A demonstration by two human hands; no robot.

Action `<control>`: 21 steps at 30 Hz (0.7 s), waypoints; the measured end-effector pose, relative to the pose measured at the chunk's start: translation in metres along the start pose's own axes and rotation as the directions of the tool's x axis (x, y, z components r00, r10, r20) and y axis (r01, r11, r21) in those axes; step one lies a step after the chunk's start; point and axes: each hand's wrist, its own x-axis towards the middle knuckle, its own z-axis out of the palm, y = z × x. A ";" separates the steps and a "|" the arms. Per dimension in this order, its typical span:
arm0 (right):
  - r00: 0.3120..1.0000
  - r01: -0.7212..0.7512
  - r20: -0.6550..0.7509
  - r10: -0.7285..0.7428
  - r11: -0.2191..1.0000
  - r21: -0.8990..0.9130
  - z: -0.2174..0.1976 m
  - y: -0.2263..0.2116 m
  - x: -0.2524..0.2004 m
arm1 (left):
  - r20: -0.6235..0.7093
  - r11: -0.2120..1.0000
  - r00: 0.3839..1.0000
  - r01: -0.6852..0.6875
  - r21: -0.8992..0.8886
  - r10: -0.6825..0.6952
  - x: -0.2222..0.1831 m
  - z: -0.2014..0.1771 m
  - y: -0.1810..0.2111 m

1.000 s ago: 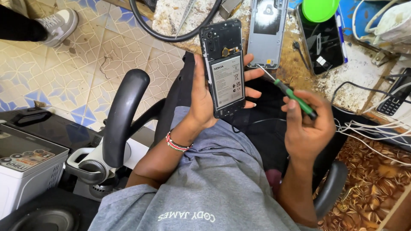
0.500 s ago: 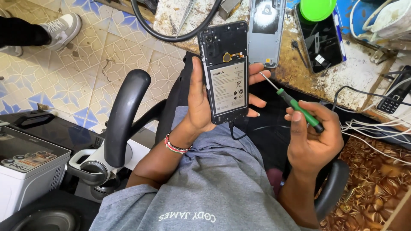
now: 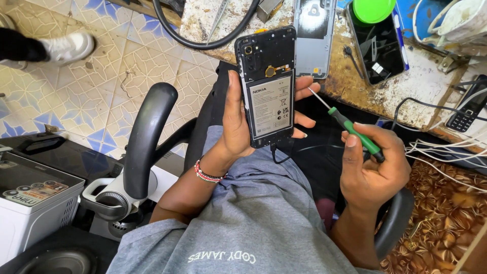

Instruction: Using a precision screwdriver to fasten screws into the internal frame of a mobile phone during a repair process.

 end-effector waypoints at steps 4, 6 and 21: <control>1.000 -0.003 -0.005 0.003 1.000 -0.002 -0.001 0.000 -0.001 | 0.000 0.998 1.000 0.006 0.066 -0.006 -0.001 -0.002 -0.002; 1.000 -0.007 -0.009 0.006 0.999 -0.037 -0.002 -0.001 -0.001 | 0.007 0.994 1.000 -0.022 0.107 0.021 -0.001 -0.002 -0.003; 0.953 0.227 0.219 -0.209 0.972 -0.061 -0.021 -0.037 -0.015 | -0.007 0.995 1.000 -0.017 -0.098 0.016 0.003 -0.014 -0.003</control>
